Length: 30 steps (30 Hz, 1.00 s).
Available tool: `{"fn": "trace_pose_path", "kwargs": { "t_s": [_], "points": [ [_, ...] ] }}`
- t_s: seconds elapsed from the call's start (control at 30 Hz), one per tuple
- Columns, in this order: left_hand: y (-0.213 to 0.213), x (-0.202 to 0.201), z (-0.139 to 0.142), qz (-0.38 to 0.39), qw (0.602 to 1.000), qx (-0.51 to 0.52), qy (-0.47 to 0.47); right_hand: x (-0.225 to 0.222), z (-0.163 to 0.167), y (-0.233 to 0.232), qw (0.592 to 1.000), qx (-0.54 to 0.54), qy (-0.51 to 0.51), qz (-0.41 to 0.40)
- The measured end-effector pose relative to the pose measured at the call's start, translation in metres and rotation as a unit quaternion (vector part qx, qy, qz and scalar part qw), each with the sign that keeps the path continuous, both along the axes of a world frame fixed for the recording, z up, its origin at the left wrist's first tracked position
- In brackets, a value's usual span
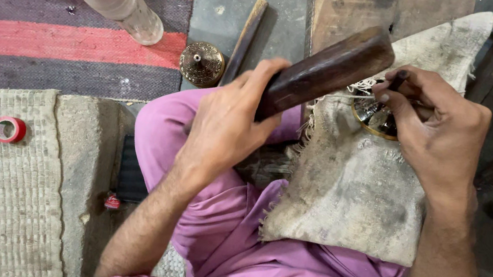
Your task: The person uses a hammer and a small metal punch to engrave a decorative pattern on a brass bell. They repeatedly strike the punch with the hammer while holding the bell steady on a cloth-covered block.
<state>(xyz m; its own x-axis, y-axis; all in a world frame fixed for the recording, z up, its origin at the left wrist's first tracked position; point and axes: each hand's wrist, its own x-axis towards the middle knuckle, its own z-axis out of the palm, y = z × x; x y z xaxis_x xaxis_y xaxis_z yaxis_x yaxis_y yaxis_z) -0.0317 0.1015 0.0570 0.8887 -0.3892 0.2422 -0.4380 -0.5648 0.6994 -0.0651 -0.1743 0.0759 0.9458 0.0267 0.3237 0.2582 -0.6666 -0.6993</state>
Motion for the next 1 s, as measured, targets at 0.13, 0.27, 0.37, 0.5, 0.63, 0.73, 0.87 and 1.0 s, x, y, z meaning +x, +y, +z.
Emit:
{"fn": "trace_pose_path", "kwargs": {
  "t_s": [0.13,0.27,0.37,0.5,0.63,0.73,0.87,1.0],
  "points": [
    [-0.004,0.011,0.006,0.009,0.997,0.074,-0.037,0.001,-0.004,-0.004,0.999,-0.042,-0.013,-0.004],
    [-0.007,0.02,0.006,-0.005,0.996,0.073,-0.059,0.001,-0.006,-0.004,0.999,-0.036,-0.019,-0.003],
    [-0.011,0.026,0.005,-0.025,0.995,0.059,-0.079,0.0,-0.004,-0.002,0.999,-0.043,-0.009,-0.014],
    [-0.014,0.029,0.004,-0.013,0.978,0.158,-0.139,0.0,0.0,0.0,0.997,-0.066,-0.002,-0.032],
    [-0.012,0.031,0.004,-0.009,0.975,0.165,-0.151,0.002,0.0,0.001,0.999,-0.033,-0.043,-0.001],
    [-0.011,0.03,0.004,-0.01,0.985,0.088,-0.146,0.002,0.002,0.002,0.994,-0.099,-0.014,-0.047],
    [-0.011,0.03,0.003,0.025,0.963,0.19,-0.19,0.002,0.008,0.007,0.998,-0.04,-0.019,-0.032],
    [-0.008,0.031,0.003,0.003,0.98,0.133,-0.15,0.004,0.013,0.014,1.0,-0.002,-0.023,-0.02]
  ]
}}
